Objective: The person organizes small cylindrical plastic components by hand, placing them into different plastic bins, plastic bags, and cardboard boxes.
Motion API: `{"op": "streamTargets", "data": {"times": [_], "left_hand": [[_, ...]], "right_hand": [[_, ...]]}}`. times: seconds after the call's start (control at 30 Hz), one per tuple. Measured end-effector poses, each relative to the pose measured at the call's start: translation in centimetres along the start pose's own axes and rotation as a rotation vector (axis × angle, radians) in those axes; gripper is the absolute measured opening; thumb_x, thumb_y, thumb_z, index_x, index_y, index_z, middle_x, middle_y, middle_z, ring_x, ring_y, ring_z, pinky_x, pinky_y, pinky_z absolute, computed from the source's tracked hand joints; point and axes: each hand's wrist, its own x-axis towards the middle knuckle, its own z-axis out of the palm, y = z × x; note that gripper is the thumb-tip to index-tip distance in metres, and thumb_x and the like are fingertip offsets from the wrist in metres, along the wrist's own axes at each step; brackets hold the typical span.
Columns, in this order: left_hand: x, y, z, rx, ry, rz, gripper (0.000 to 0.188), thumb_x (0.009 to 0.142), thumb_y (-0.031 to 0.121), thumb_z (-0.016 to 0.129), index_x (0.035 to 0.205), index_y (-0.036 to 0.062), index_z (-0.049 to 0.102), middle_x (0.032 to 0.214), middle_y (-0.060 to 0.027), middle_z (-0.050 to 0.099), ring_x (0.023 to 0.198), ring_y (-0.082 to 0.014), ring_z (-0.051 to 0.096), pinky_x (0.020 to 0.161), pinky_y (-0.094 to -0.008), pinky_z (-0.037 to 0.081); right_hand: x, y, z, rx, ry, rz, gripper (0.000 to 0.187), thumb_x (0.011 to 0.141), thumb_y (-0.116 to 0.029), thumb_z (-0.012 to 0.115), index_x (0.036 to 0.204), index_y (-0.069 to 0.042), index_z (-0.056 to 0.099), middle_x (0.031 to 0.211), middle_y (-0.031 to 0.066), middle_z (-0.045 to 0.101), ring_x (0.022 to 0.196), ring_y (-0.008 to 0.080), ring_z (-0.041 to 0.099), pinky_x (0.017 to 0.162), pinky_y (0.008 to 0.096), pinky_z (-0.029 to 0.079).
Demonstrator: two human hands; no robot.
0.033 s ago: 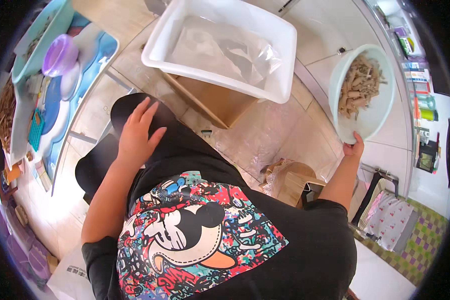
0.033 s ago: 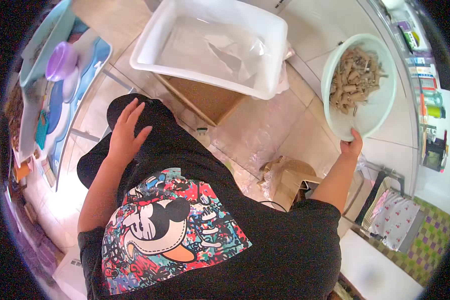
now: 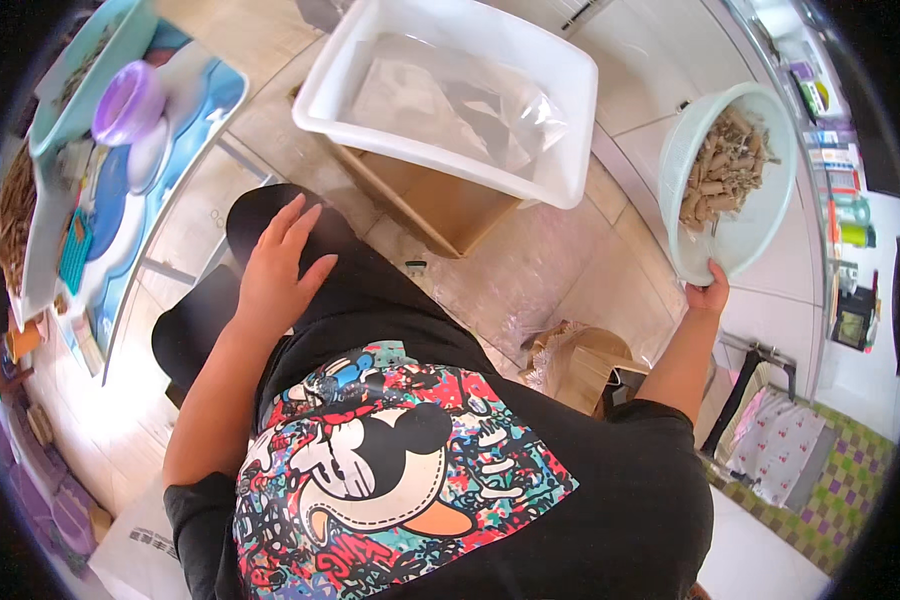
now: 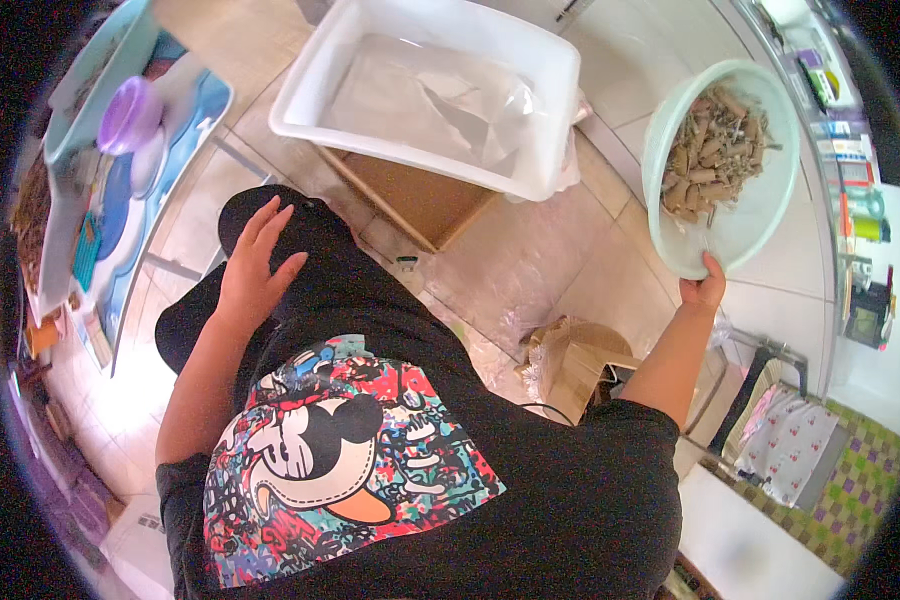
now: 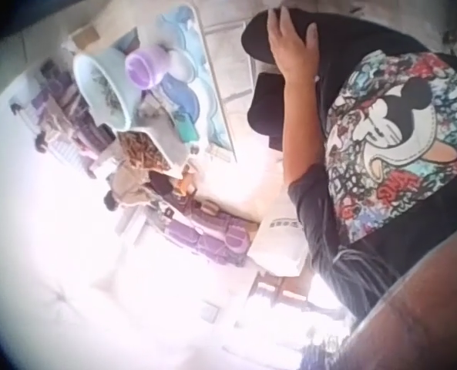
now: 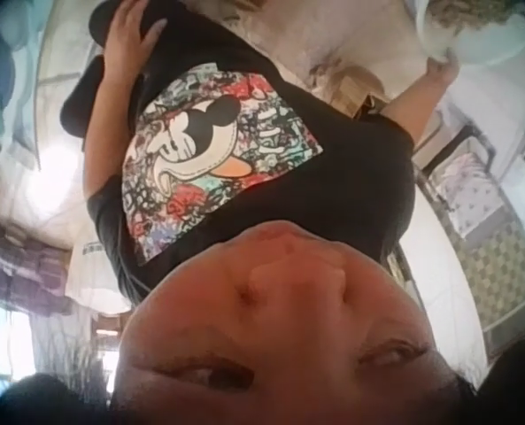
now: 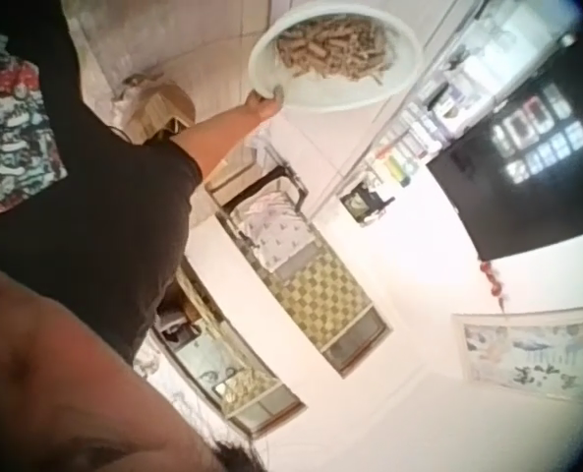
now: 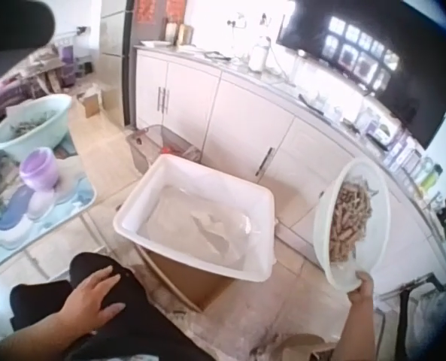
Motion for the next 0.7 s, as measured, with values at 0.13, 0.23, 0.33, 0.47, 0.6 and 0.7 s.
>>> {"op": "streamTargets", "data": {"times": [0.13, 0.23, 0.33, 0.47, 0.6, 0.7], "left_hand": [[-2.8, 1.0, -3.5, -0.231, 0.078, -0.050, 0.060, 0.073, 0.018, 0.067, 0.125, 0.0063, 0.039, 0.128, -0.0155, 0.039, 0.113, -0.0311, 0.044, 0.091, -0.0358, 0.039], [-4.8, 1.3, -5.3, -0.693, 0.111, -0.123, 0.076, 0.073, 0.021, 0.069, 0.134, 0.0075, 0.026, 0.135, -0.0131, 0.029, 0.120, -0.0271, 0.037, 0.092, -0.0397, 0.038], [-7.2, 1.4, -6.9, -1.126, 0.164, -0.158, 0.093, 0.074, 0.045, 0.063, 0.139, 0.0110, 0.006, 0.144, -0.0117, 0.008, 0.127, -0.0318, 0.025, 0.097, -0.0453, 0.031], [-11.5, 0.0, -8.7, -1.357, 0.412, -0.210, 0.101, 0.069, 0.066, 0.053, 0.139, 0.0124, 0.003, 0.143, -0.0109, 0.010, 0.130, -0.0323, 0.014, 0.097, -0.0489, 0.027], [-16.2, -2.1, -9.6, -1.640, 0.637, -0.252, 0.070, 0.086, 0.055, 0.034, 0.132, 0.0025, 0.026, 0.132, -0.0113, 0.036, 0.122, -0.0219, 0.034, 0.101, -0.0365, 0.027], [-20.4, -4.2, -9.5, -1.602, 0.624, -0.614, 0.057, 0.085, 0.025, 0.051, 0.132, 0.0016, 0.027, 0.129, -0.0111, 0.039, 0.116, -0.0238, 0.040, 0.099, -0.0363, 0.029]], "right_hand": [[-4.8, 2.1, 12.2, 0.005, -0.440, -0.003, 0.038, 0.073, -0.004, 0.053, 0.111, -0.001, 0.048, 0.102, 0.0099, 0.058, 0.094, 0.0280, 0.056, 0.083, 0.0416, 0.046], [-8.8, 3.6, 19.3, -0.077, -0.713, 0.096, 0.048, 0.075, -0.008, 0.051, 0.121, 0.002, 0.042, 0.110, 0.0142, 0.055, 0.100, 0.0316, 0.054, 0.090, 0.0410, 0.042], [-13.0, 6.6, 25.3, -0.306, -0.846, 0.155, 0.047, 0.072, -0.007, 0.053, 0.117, 0.004, 0.045, 0.106, 0.0169, 0.056, 0.095, 0.0303, 0.056, 0.085, 0.0386, 0.045], [-20.9, 11.5, 31.8, -0.538, -1.082, 0.329, 0.037, 0.069, -0.006, 0.055, 0.104, 0.007, 0.052, 0.094, 0.0167, 0.060, 0.084, 0.0275, 0.060, 0.078, 0.0376, 0.048], [-26.7, 15.9, 36.0, -0.777, -1.325, 0.428, 0.031, 0.068, -0.005, 0.056, 0.097, 0.007, 0.056, 0.085, 0.0154, 0.062, 0.072, 0.0246, 0.062, 0.067, 0.0346, 0.051], [-29.5, 19.1, 38.5, -1.013, -1.402, 0.464, 0.021, 0.069, -0.009, 0.058, 0.088, 0.000, 0.059, 0.076, 0.0084, 0.062, 0.060, 0.0139, 0.058, 0.047, 0.0251, 0.044]]}}
